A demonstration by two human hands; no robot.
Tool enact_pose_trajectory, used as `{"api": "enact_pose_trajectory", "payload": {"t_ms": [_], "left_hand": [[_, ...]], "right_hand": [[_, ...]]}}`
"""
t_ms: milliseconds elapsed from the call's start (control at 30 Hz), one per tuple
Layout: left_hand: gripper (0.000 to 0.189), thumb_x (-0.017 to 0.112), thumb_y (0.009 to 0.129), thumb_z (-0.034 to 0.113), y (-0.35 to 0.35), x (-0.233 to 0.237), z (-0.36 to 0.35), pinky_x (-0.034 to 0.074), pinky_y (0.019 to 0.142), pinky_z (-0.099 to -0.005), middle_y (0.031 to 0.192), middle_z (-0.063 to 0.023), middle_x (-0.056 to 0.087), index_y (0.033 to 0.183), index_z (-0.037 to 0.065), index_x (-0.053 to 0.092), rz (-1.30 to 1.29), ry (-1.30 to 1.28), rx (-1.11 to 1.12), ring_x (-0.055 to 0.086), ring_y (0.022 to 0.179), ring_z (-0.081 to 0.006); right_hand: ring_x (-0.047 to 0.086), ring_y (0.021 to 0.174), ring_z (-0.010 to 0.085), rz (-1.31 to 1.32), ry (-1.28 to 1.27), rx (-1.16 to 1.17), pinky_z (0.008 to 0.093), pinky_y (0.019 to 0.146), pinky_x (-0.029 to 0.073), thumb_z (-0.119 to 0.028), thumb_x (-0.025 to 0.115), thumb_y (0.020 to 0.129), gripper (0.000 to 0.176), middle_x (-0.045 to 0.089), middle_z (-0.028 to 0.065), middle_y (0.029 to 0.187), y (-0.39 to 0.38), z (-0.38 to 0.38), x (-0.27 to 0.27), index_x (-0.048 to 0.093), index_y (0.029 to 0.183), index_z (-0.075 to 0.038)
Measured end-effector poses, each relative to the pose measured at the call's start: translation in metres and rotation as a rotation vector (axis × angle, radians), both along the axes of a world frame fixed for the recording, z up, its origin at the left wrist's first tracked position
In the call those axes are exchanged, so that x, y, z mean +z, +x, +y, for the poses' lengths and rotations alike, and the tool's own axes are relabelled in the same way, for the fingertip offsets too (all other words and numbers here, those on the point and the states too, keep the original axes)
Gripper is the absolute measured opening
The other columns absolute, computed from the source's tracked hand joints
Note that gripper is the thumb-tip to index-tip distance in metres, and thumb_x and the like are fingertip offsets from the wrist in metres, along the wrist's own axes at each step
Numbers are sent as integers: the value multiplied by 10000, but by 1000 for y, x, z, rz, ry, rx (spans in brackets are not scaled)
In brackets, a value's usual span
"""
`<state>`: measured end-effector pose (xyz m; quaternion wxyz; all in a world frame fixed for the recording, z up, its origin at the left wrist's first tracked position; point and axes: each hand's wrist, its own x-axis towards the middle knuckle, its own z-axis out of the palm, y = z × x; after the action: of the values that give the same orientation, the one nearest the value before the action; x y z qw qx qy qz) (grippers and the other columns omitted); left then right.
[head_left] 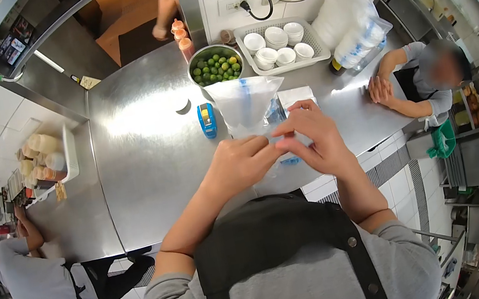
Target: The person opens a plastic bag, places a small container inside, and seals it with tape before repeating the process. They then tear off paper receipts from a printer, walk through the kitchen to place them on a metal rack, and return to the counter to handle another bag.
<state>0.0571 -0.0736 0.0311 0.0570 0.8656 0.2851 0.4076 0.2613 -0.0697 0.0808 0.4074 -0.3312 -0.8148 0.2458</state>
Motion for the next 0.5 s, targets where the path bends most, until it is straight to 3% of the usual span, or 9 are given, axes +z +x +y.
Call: {"api": "enact_pose_trajectory", "payload": {"t_ms": [67,167,267,333,467,500], "left_hand": [[150,797,806,106,-1,1,2,449,464,-314,672,-27,611,874,72,668,-111,-86,-44,597,537,-177],[136,812,818,111,-13,2,0,458,484,-300,657,-44,635,839,61,687,-204,-309,20,606,530,-167],[142,824,812,113,-31,-10,5,461,498,-293,681,-63,666,804,54,695,-242,-374,103,613,531,-163],[149,831,798,117,-34,-1,4,459,501,-304,686,-68,668,801,56,695,-198,-357,116,605,528,-179],[145,836,767,115,-19,-1,3,457,500,-310,683,-49,665,810,70,705,-80,-225,87,600,567,-184],[144,837,759,115,-14,-2,5,454,498,-311,681,-42,663,815,76,710,-60,-172,73,600,582,-183]], "right_hand": [[506,635,201,-114,-37,7,358,793,431,-122,834,793,251,538,31,655,12,14,-17,592,750,-68],[415,600,193,-2,-92,-13,340,708,390,-110,843,783,349,484,18,609,27,19,-28,513,679,-62],[514,696,195,159,-295,71,325,758,430,-102,855,762,263,560,23,700,55,26,-45,594,766,-68],[573,805,211,207,-182,33,336,810,455,-99,856,756,237,620,41,817,32,21,-24,655,880,-79],[628,1004,230,145,-99,158,361,953,443,-112,873,727,444,695,83,1056,2,11,-16,707,1137,-80],[635,982,213,57,-44,194,353,935,448,-104,872,730,457,710,86,1085,-3,12,-18,713,1158,-85]]}}
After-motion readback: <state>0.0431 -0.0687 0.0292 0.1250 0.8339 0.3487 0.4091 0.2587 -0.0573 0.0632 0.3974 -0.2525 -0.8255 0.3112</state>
